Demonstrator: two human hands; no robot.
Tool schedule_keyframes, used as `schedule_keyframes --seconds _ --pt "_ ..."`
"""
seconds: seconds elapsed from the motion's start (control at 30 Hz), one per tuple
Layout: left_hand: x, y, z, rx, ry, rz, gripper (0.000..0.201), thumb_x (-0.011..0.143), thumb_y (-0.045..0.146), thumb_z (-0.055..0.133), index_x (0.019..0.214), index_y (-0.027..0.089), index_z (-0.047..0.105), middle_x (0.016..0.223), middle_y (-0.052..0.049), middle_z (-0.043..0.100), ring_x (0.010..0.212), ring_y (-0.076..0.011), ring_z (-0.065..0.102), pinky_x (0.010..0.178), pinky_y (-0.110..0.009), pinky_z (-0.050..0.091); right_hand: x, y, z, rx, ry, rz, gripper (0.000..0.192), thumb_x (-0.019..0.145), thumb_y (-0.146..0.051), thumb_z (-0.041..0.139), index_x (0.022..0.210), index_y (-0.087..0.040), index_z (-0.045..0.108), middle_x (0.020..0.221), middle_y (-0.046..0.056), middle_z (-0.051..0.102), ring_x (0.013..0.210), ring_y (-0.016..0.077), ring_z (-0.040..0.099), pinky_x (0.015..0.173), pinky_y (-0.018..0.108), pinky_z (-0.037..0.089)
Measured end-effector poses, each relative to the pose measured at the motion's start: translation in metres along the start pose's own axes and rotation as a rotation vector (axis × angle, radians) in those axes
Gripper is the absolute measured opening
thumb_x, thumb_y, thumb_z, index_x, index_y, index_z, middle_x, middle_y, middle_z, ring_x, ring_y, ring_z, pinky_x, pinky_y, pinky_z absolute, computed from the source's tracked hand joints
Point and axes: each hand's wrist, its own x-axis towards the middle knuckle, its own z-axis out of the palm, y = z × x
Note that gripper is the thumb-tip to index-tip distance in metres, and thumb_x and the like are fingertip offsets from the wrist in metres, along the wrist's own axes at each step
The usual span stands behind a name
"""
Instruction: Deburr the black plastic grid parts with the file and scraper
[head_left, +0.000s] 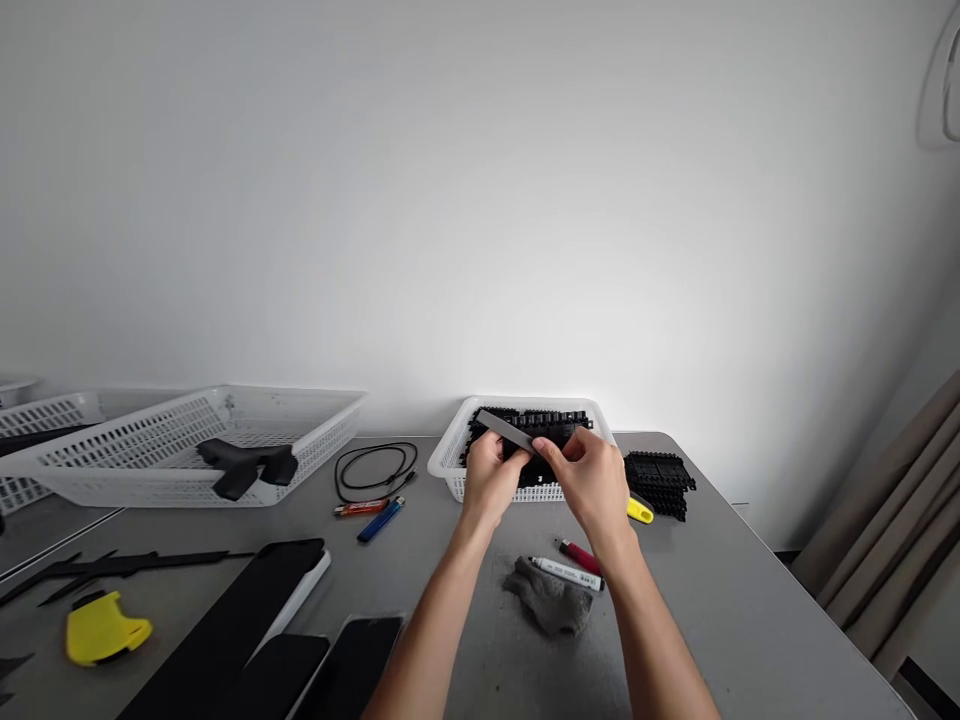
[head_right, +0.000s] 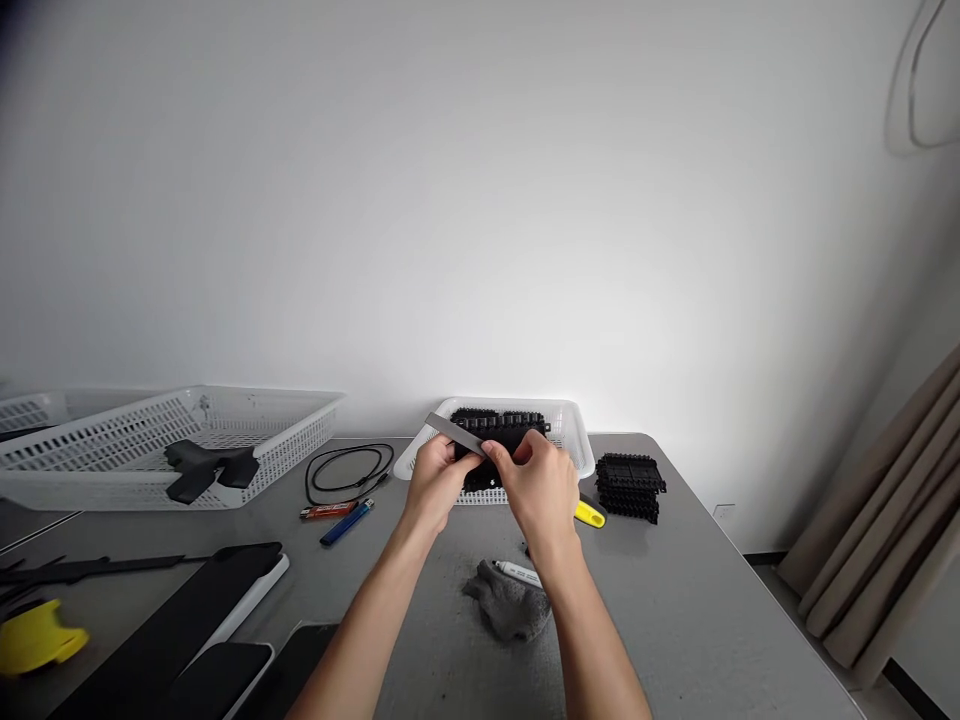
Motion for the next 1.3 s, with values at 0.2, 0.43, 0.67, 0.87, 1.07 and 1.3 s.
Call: schedule_keyframes --seconds 0.2,0.43,0.67,0.87,1.07,1.3 --pt "0.006 0.004 -0.011 -0.110 0.001 -0.045 0.037 0.059 0.029 0.077 0.093 0.016 0.069 0.085 -0.005 0.075 0.087 -0.0252 0.069 0.086 -0.036 0.050 0.008 0.017 -0.013 0.048 0.103 0.066 0.055 0.079 -0.071 0.058 0.055 -0.024 0.042 0.047 0.001 0.051 0.043 0.0145 0.041 0.042 0.027 0.022" --pt "0.005 0.007 -0.014 -0.115 0.019 -0.089 0.039 0.055 0.030 0.081 0.090 0.015 0.070 0.083 -0.006 0.075 0.090 -0.0281 0.069 0.086 -0.038 0.050 0.012 0.021 -0.020 0.091 0.113 0.059 0.058 0.078 -0.073 0.056 0.054 -0.022 0.042 0.049 0.000 0.049 0.043 0.0116 0.038 0.042 0.025 0.022" --pt "0.006 0.013 -0.021 -0.152 0.039 -0.078 0.048 0.050 0.032 0.086 0.092 0.014 0.070 0.082 -0.005 0.074 0.086 -0.0244 0.068 0.086 -0.035 0.050 0.017 0.025 -0.022 0.098 0.093 0.079 0.059 0.075 -0.076 0.059 0.055 -0.022 0.044 0.049 0.000 0.049 0.044 0.0106 0.036 0.042 0.025 0.020" --pt "0.007 0.014 -0.023 -0.142 0.063 -0.077 0.047 0.048 0.032 0.087 0.088 0.015 0.070 0.082 -0.004 0.073 0.087 -0.0229 0.067 0.087 -0.033 0.048 0.019 0.029 -0.030 0.153 0.165 0.045 0.059 0.077 -0.072 0.060 0.055 -0.021 0.040 0.049 -0.003 0.043 0.045 0.0089 0.032 0.044 0.025 0.022" --pt "0.001 0.020 -0.019 -0.137 0.019 -0.053 0.049 0.049 0.032 0.086 0.092 0.015 0.071 0.084 -0.005 0.073 0.090 -0.0254 0.067 0.087 -0.036 0.050 0.019 0.026 -0.025 0.161 0.078 0.000 0.058 0.076 -0.070 0.063 0.054 -0.021 0.041 0.049 -0.003 0.043 0.046 0.0085 0.031 0.045 0.025 0.022" --pt "0.004 0.016 -0.020 -0.174 0.012 -0.044 0.044 0.052 0.030 0.084 0.090 0.014 0.070 0.087 -0.006 0.074 0.092 -0.0244 0.068 0.089 -0.035 0.050 0.023 0.035 -0.037 0.175 0.232 0.067 0.057 0.079 -0.068 0.062 0.056 -0.022 0.039 0.049 -0.005 0.039 0.047 0.0086 0.028 0.046 0.025 0.022"
